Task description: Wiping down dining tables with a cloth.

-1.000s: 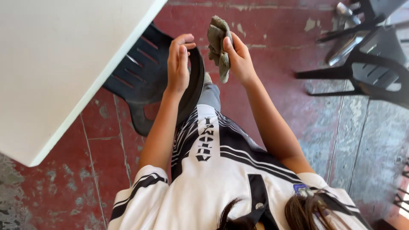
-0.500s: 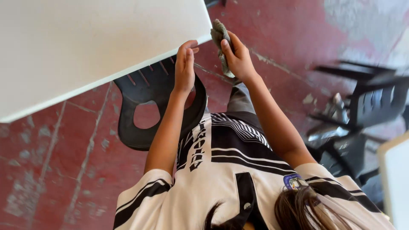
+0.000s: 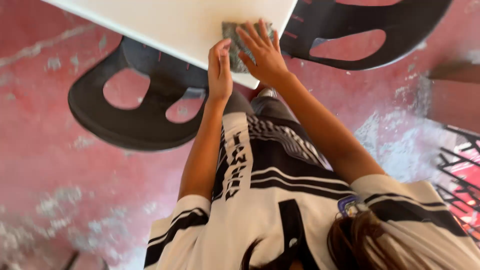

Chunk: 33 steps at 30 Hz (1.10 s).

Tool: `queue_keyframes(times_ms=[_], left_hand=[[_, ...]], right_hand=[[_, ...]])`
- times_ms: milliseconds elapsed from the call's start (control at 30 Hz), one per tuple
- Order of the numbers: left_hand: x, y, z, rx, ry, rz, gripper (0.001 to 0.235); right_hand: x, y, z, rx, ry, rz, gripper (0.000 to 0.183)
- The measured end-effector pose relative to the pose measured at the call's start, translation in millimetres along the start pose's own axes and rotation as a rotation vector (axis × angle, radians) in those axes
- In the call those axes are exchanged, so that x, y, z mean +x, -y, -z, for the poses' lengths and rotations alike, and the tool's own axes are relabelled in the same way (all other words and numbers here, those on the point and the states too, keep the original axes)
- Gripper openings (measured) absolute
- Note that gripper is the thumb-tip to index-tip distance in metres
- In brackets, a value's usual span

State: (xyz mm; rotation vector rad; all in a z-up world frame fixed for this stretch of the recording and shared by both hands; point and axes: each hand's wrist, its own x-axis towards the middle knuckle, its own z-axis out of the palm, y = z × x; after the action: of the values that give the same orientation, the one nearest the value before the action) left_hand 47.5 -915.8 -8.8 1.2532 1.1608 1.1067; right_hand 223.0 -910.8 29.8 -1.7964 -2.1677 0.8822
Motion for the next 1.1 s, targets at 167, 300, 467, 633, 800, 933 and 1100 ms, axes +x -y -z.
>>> queue_keyframes(times_ms=[167, 300, 467, 633, 800, 933, 1100], left_hand=[[13.4, 21.0, -9.9, -0.051, -0.17, 0.005, 0.046], [42.7, 24.2, -14.8, 0.144, -0.191, -0.044, 0.045], [43.5, 11.6, -22.9, 0.213, -0.18, 0.035, 0.048], [72.6, 13.0, -33.7, 0.21, -0.328, 0.031, 0.05], [58.9, -33.9, -66.1, 0.176, -0.491, 0.112, 0.052], [79.5, -37.9, -96.6, 0.123, -0.579, 0.109, 0.052], [74.0, -39.8, -124.1, 0.081, -0.651, 0.163, 0.055]], right_hand=[[26.4, 17.0, -13.8, -0.324, 0.246, 0.046, 0.079], [36.6, -15.0, -31.1, -0.441, 0.096, 0.1, 0.088], [60.2, -76.1, -10.8, -0.379, 0.174, 0.29, 0.078], [160.6, -98.2, 52.0, -0.301, 0.138, 0.258, 0.077], [145.0, -90.0, 51.2, -0.362, 0.265, 0.162, 0.068], [110.9, -119.7, 50.3, -0.349, 0.445, 0.733, 0.071], [150.0, -166.2, 128.0, -0.292, 0.67, 0.571, 0.071]])
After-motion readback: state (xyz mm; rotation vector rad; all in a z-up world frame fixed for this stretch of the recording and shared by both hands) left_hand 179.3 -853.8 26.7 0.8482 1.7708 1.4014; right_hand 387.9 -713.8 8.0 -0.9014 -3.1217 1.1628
